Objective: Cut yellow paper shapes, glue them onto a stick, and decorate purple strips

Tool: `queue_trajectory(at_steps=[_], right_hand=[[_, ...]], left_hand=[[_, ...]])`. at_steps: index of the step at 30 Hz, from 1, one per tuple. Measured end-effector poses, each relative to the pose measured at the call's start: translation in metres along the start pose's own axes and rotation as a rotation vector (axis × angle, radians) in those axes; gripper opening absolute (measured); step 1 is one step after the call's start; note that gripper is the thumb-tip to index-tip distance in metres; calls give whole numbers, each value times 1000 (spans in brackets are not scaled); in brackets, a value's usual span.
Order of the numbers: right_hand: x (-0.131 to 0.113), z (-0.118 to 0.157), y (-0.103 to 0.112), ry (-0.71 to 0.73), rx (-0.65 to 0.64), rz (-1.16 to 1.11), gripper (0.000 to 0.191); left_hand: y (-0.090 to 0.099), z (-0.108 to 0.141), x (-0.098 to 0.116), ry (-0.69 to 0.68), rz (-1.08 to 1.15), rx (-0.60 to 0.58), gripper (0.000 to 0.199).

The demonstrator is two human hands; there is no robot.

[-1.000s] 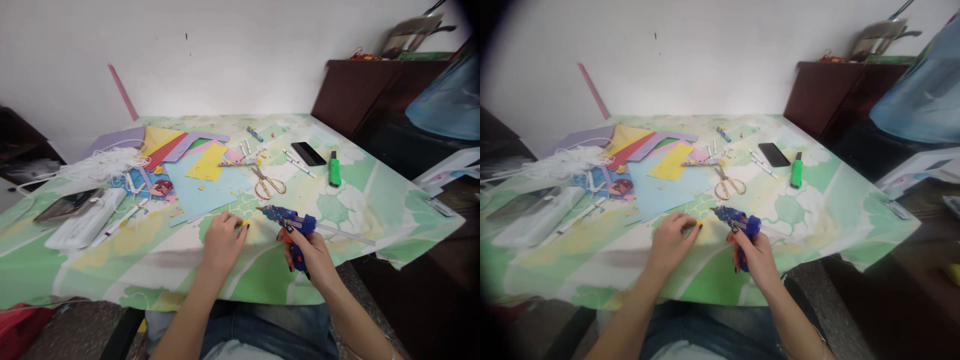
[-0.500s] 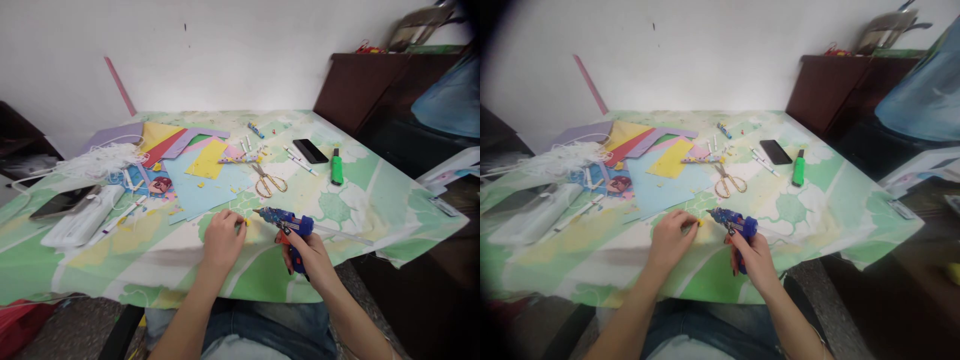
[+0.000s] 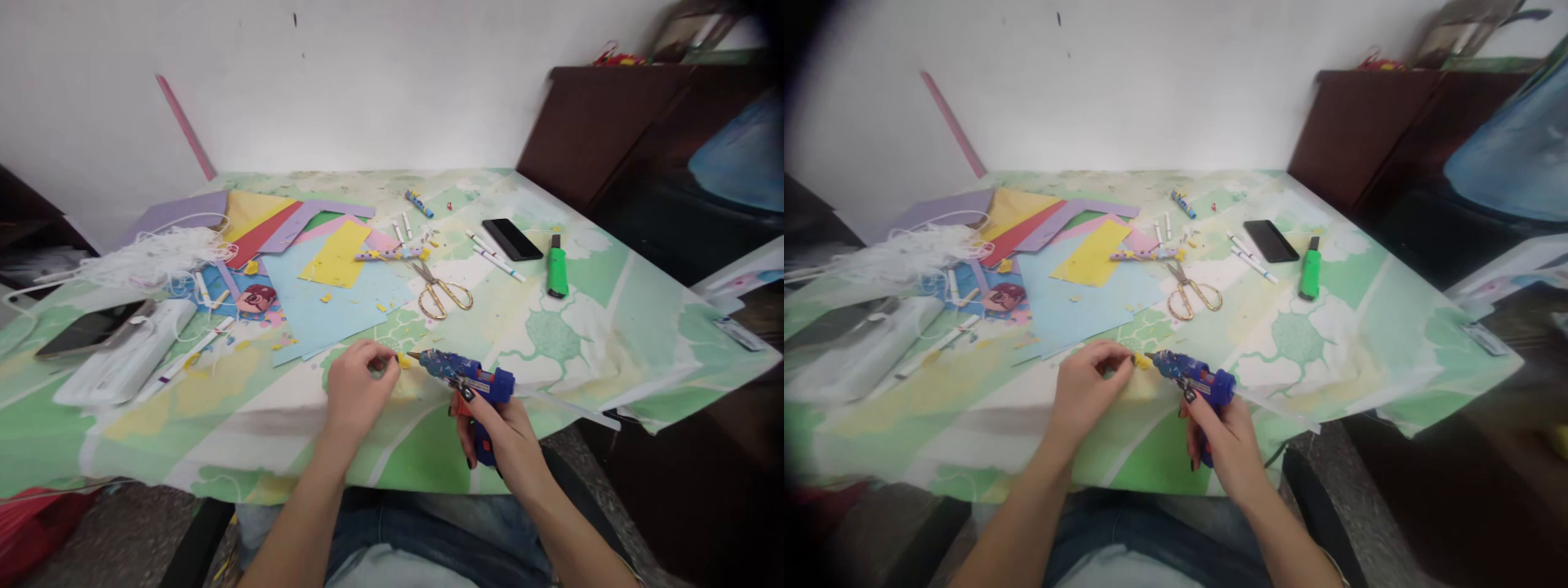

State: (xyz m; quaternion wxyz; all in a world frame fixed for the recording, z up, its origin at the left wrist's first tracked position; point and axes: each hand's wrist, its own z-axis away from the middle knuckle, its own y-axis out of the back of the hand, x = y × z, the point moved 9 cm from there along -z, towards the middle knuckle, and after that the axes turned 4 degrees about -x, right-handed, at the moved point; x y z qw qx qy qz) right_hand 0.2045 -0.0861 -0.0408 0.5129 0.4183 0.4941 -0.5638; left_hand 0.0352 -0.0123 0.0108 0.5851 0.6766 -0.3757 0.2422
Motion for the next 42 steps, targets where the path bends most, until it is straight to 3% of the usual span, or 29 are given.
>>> queue_trajectory(at_steps=[9, 16, 27, 35, 42], right_hand=[[-7, 4, -7, 70, 32, 16, 34], [-7, 7, -13, 101, 55, 29, 32], [-7, 11, -29, 106, 126, -48, 29], [-6, 11, -31, 117, 86, 18, 38], [0, 14, -28, 94, 152, 20, 43]], left_hand=[[3, -1, -28, 198, 410, 15, 12], [2, 1, -28, 210, 782, -26, 18], [4, 3, -35, 203, 866, 51, 10], [4, 6, -37, 252, 852, 128, 12], [6, 7, -36, 256, 839, 147, 11]])
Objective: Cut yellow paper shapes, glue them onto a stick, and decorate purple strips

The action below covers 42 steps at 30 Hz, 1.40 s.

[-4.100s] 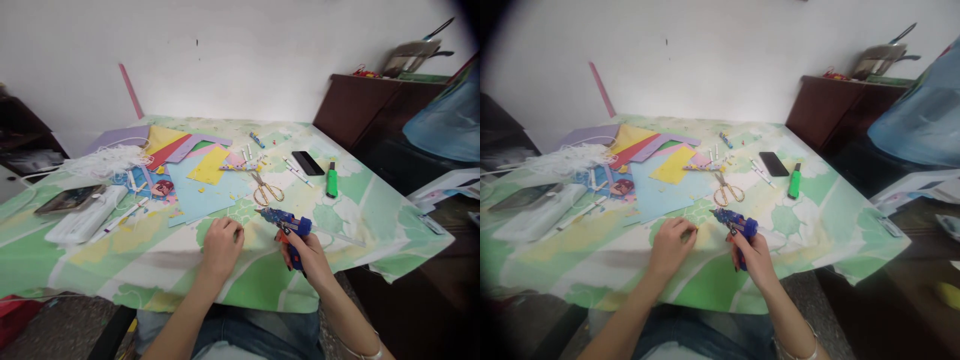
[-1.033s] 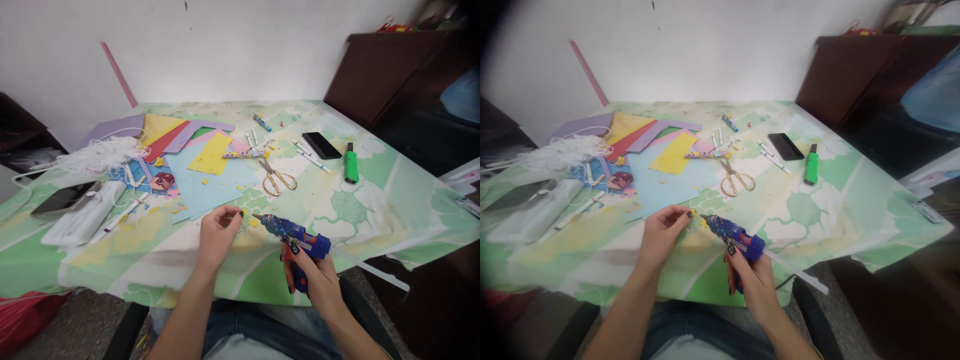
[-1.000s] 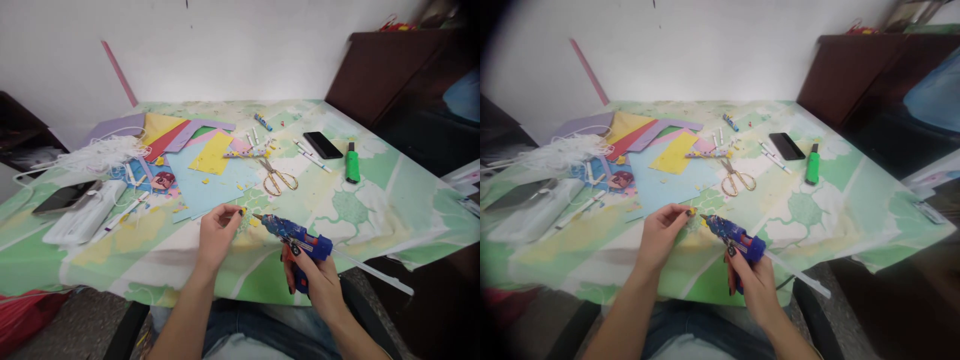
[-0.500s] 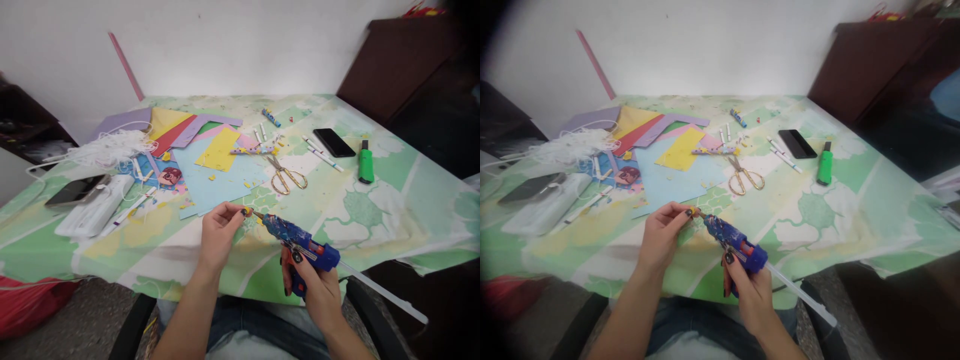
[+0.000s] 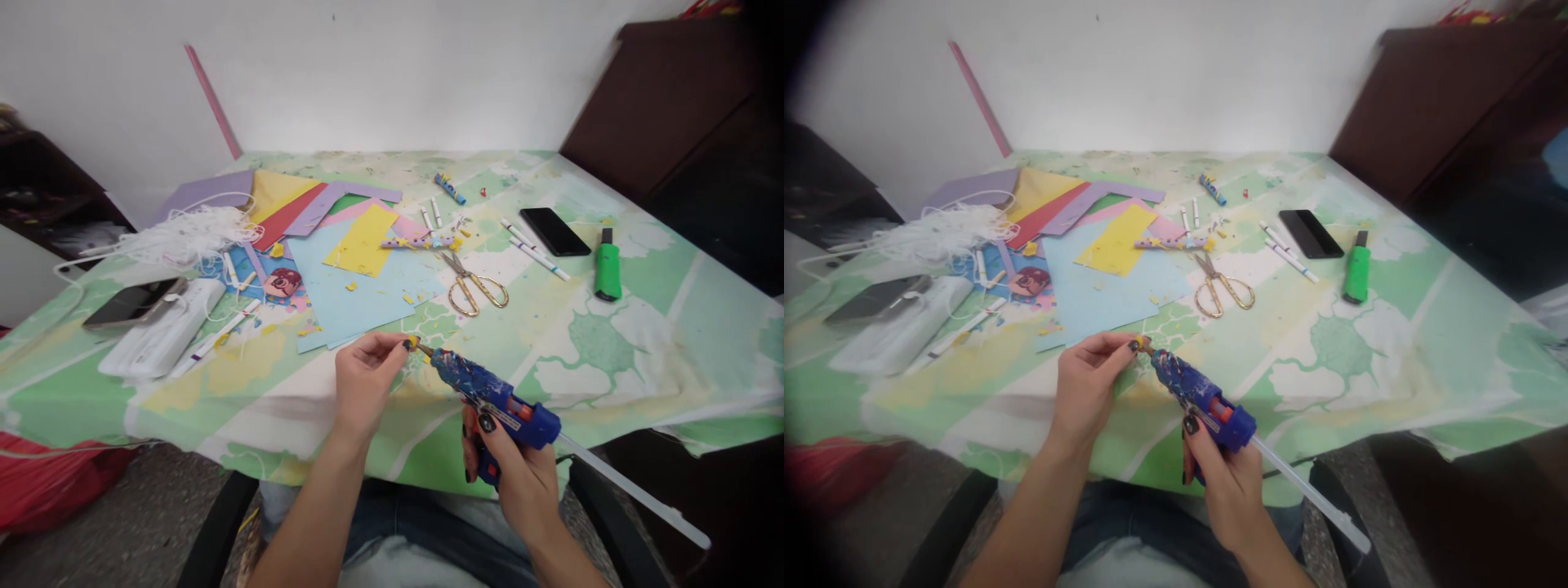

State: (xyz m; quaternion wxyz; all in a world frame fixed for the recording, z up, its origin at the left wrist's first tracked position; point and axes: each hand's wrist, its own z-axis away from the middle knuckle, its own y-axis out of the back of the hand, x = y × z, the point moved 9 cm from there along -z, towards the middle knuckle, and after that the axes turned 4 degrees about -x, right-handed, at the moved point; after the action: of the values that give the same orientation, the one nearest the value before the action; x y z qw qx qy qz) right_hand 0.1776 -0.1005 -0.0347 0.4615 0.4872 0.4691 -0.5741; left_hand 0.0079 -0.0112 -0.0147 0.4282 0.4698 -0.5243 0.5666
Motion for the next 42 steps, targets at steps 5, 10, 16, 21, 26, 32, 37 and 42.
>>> queue_trajectory(at_steps=[5, 10, 16, 21, 26, 32, 37, 42], right_hand=[[3, 1, 1, -13, 2, 7, 41], [4, -1, 2, -6, 5, 24, 38], [6, -1, 0, -3, -60, 14, 38], [6, 1, 1, 16, -43, 2, 42], [8, -1, 0, 5, -68, 22, 44], [6, -2, 0, 5, -85, 55, 37], [4, -1, 0, 28, -74, 78, 34], [6, -1, 0, 32, -90, 125, 35]], left_hand=[[0, 0, -2, 7, 16, -8, 11], [0, -1, -3, 5, 30, -21, 10], [0, 0, -3, 2, 41, -26, 9], [1, 1, -2, -1, 38, -14, 9], [1, 1, -2, -11, 33, -18, 8], [1, 0, -3, -3, 29, -12, 9], [2, 1, -3, -3, 36, -4, 9], [1, 0, -3, -9, 29, -2, 8]])
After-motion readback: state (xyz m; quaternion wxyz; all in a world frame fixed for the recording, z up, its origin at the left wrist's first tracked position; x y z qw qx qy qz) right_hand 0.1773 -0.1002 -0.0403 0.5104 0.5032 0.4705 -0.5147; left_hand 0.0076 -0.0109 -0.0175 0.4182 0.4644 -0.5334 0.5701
